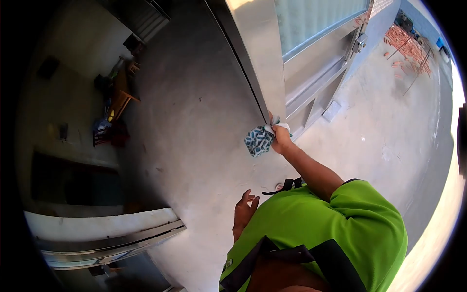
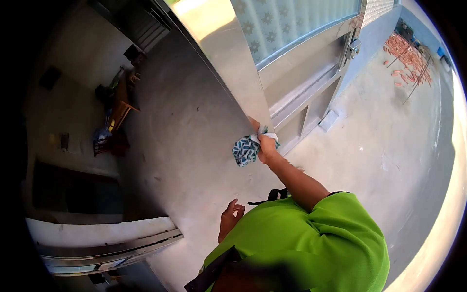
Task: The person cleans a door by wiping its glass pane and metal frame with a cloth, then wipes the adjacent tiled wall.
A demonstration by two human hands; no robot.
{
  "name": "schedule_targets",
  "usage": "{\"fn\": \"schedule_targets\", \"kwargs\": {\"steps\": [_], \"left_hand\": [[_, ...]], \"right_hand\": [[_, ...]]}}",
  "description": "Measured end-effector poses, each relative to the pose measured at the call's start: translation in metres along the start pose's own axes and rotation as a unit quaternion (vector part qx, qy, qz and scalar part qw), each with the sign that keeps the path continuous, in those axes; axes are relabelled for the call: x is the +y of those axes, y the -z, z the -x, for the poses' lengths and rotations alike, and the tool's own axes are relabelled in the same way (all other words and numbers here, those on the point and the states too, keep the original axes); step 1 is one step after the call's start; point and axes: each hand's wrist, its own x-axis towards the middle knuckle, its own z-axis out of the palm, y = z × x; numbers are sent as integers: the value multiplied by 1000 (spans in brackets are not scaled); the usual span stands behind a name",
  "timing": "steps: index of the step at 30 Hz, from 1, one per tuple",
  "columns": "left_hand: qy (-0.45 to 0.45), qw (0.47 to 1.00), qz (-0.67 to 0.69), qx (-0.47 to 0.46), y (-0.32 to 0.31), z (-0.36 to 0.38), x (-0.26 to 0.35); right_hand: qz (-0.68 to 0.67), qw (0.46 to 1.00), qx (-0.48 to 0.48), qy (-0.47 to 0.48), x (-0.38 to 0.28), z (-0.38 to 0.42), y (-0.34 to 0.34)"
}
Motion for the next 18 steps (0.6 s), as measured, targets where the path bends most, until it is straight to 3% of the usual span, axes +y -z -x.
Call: {"fn": "schedule_targets", "kwargs": {"steps": [4, 6, 7, 8, 10, 12, 14, 16, 17, 18], "left_hand": [[-27, 999, 30, -1, -13, -19, -17], [-66, 976, 205, -15, -15, -40, -9], [-54, 948, 314, -25, -14, -44, 2], [-43, 905, 422, -33, -8, -48, 28], [-80, 844, 527, -67, -12, -69, 48], [-88, 763, 628, -126, -20, -88, 75], [-82, 742, 660, -80, -45, -110, 76], [-51, 692, 718, -58, -45, -121, 89], [-22, 648, 760, -48, -42, -127, 99], [-42, 649, 760, 5, -34, -126, 116]], "right_hand": [[57, 992, -112, 14, -50, 63, -38], [119, 983, -131, 51, -55, 83, -47], [330, 912, -205, 129, -57, 90, -44], [522, 784, -273, 198, -62, 97, -43], [657, 639, -329, 226, -75, 147, -74], [667, 585, -388, 248, -63, 153, -68], [730, 530, -385, 194, -72, 158, -66], [709, 536, -414, 198, -98, 162, -73], [703, 526, -423, 225, -112, 165, -79], [710, 500, -418, 267, -130, 176, -95]]}}
